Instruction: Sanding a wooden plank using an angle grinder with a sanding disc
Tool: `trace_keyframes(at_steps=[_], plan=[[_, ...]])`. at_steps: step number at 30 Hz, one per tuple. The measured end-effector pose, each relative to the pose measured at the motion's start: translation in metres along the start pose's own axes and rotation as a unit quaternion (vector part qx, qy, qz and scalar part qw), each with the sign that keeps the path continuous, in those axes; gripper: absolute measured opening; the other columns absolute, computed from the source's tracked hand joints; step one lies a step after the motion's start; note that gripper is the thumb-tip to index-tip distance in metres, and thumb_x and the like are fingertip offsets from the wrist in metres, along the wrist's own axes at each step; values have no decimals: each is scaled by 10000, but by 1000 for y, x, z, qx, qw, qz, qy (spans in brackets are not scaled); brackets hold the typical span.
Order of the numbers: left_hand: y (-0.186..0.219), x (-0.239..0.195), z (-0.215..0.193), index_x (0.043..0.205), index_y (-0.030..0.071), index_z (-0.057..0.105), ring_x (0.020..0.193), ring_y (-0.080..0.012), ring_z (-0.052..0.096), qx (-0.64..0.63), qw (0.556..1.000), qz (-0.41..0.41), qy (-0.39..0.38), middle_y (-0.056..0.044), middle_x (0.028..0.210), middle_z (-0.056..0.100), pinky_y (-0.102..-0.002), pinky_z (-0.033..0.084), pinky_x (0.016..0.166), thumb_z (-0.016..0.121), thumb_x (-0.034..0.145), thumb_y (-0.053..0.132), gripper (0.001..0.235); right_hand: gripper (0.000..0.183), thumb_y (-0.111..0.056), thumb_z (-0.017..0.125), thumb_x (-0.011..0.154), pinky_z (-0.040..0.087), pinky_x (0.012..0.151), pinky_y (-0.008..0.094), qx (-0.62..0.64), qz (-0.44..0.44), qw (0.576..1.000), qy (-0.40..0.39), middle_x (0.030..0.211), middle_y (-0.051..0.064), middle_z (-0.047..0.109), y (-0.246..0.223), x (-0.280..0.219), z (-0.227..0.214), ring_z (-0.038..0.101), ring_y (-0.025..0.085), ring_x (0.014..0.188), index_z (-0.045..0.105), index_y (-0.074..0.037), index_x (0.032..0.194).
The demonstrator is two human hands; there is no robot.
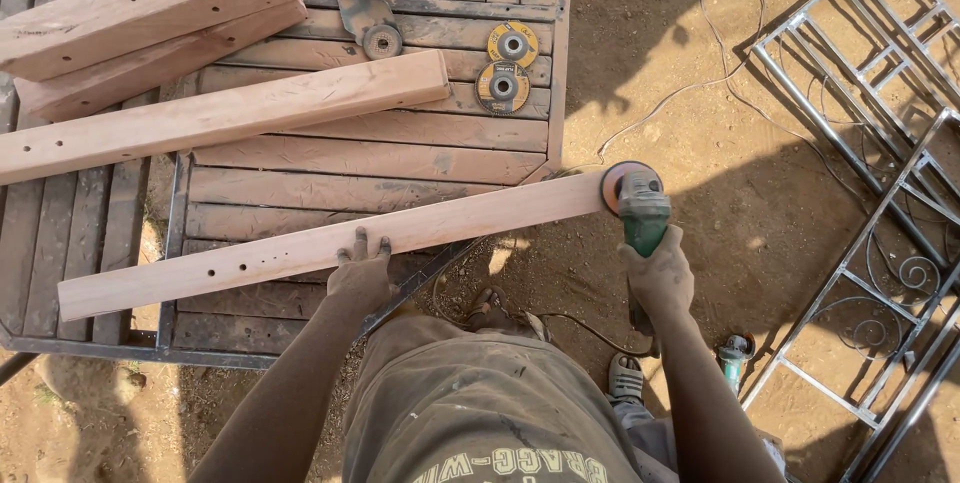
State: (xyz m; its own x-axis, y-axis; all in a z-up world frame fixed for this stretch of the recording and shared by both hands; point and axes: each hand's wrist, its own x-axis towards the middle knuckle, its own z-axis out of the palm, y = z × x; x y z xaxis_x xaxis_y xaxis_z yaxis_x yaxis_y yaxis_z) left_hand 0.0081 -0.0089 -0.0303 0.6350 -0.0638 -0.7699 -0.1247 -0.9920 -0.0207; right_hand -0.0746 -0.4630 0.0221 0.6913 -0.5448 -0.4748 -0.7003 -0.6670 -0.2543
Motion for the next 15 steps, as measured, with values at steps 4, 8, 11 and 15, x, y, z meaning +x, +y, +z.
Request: trace_keyframes(at_steps=[4, 8, 11, 15], plan=[[2, 1, 0, 1648, 190, 238, 1454, -612, 261, -9, 1000, 1, 0, -249, 1708, 22, -658, 434, 1102, 719, 889, 572, 976, 664, -493, 645, 973, 572, 853, 678, 61, 23, 997, 41, 1090, 277, 617, 20, 9, -22, 679, 515, 1027, 329, -81, 1388], [-7, 13, 14, 1650, 201, 228, 1434, -631, 271, -11, 1000, 19, 15, -264, 1690, 45, -683, 472, 1036, 730, 877, 591, 1001, 658, -451, 659, 971, 572, 835, 675, 81, 26, 995, 52, 1084, 280, 611, 11, -3, -4, 680, 519, 1019, 311, -76, 1386], [-4, 13, 8, 1656, 212, 210, 1459, -616, 236, -15, 1000, 4, 11, -242, 1709, 4, -692, 447, 1057, 727, 861, 630, 1036, 743, -529, 679, 917, 561, 954, 615, 44, -2, 998, 43, 1154, 238, 641, -10, -14, 22, 683, 466, 1096, 309, -123, 1417], [0, -2, 3, 1653, 230, 218, 1474, -578, 257, -16, 1000, -6, 5, -200, 1722, 22, -676, 450, 1075, 720, 890, 572, 976, 703, -477, 726, 874, 566, 1013, 569, -25, -56, 998, -27, 1270, 161, 630, -47, -51, 25, 678, 421, 1162, 339, -221, 1402]])
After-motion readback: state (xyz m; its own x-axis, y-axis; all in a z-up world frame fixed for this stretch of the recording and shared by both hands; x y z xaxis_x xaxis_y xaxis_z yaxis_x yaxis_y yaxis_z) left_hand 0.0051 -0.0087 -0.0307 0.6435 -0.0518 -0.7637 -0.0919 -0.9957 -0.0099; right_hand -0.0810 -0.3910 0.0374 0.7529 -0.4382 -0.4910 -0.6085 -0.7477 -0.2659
